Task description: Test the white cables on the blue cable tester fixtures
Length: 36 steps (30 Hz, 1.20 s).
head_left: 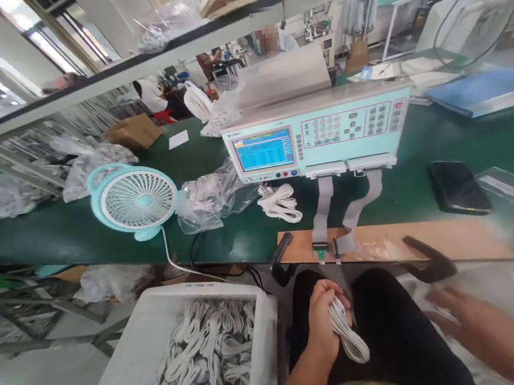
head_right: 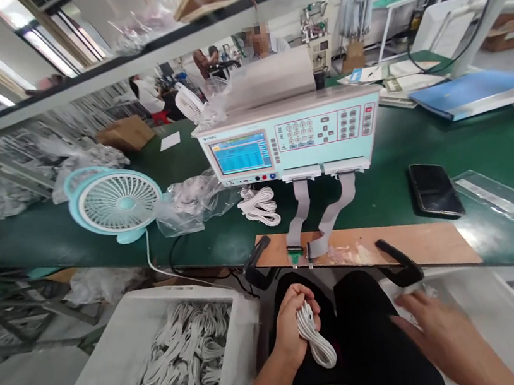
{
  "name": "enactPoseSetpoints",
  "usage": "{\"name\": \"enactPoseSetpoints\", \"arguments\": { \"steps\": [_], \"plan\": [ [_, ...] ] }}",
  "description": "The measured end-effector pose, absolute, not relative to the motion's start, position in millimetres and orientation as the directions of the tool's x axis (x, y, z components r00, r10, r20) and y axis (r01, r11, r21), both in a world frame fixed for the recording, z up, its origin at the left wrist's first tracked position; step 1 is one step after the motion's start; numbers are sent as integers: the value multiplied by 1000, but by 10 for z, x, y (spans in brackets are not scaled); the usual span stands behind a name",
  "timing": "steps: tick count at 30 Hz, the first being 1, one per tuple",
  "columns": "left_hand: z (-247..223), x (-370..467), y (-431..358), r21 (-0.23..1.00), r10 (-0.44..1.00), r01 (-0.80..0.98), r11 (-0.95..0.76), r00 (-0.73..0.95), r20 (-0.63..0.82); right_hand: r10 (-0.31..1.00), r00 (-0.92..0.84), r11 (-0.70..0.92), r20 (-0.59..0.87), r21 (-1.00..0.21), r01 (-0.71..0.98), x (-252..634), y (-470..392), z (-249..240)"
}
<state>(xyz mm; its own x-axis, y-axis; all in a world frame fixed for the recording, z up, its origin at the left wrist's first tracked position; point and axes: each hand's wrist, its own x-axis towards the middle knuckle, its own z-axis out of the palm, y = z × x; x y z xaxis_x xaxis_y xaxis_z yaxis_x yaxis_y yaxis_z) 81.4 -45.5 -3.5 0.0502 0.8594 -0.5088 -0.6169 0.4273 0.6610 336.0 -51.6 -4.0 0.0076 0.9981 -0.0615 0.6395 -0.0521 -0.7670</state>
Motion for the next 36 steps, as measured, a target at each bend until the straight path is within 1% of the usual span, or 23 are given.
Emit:
{"name": "enactPoseSetpoints", "arguments": {
  "steps": [1, 2, 3, 5, 9, 11, 14, 17, 20, 22, 25, 26, 28, 32, 34, 36],
  "plan": [
    [-36, 851, -456, 659, 861, -617, 430, 60, -505, 987, -131, 21, -89, -747, 664, 3254, -561, -30],
    [-33, 889, -457, 666, 863, -607, 434, 68, -501, 958, -259, 74, -125, -764, 641, 3099, -594, -20],
    [-27, 925, -459, 683, 868, -588, 433, 68, -492, 939, -323, 110, -116, -790, 603, 2921, -614, -13],
    [-7, 973, -471, 747, 889, -527, 405, 37, -456, 923, -374, 143, -88, -824, 548, 2583, -612, -3],
    [20, 953, -508, 880, 928, -363, 307, -89, -361, 907, -419, 256, 43, -846, 467, 2292, -523, 15],
    [9, 916, -514, 899, 928, -328, 291, -133, -349, 876, -479, 287, 57, -859, 423, 2294, -481, 40],
    [-32, 881, -499, 886, 911, -366, 285, -186, -369, 826, -562, 286, 35, -886, 365, 2298, -450, 84],
    [-67, 879, -485, 887, 911, -380, 262, -207, -357, 841, -536, 298, 69, -887, 354, 2243, -448, 87],
    [-61, 876, -488, 920, 934, -331, 212, -209, -291, 885, -452, 292, 109, -886, 359, 2171, -423, 38],
    [-29, 848, -476, 938, 947, -295, 183, -202, -249, 929, -357, 227, 99, -914, 336, 2130, -367, -9],
    [43, 751, -411, 960, 963, -199, 199, -140, -229, 982, -186, 68, 26, -972, 226, 2081, -229, -86],
    [70, 707, -378, 961, 964, -166, 222, -108, -242, 989, -149, 24, -3, -983, 183, 2066, -179, -110],
    [125, 612, -305, 947, 953, -139, 289, -49, -298, 990, -131, -37, -52, -992, 120, 2037, -92, -151],
    [216, 442, -177, 862, 883, -193, 469, 122, -453, 976, -165, -133, -141, -990, 56, 1977, -2, -176],
    [230, 378, -135, 828, 846, -195, 526, 219, -486, 972, -164, -162, -166, -986, 37, 1950, 14, -161],
    [214, 333, -109, 806, 827, -223, 548, 290, -482, 967, -163, -199, -197, -980, 3, 1930, 22, -142]
  ]
}}
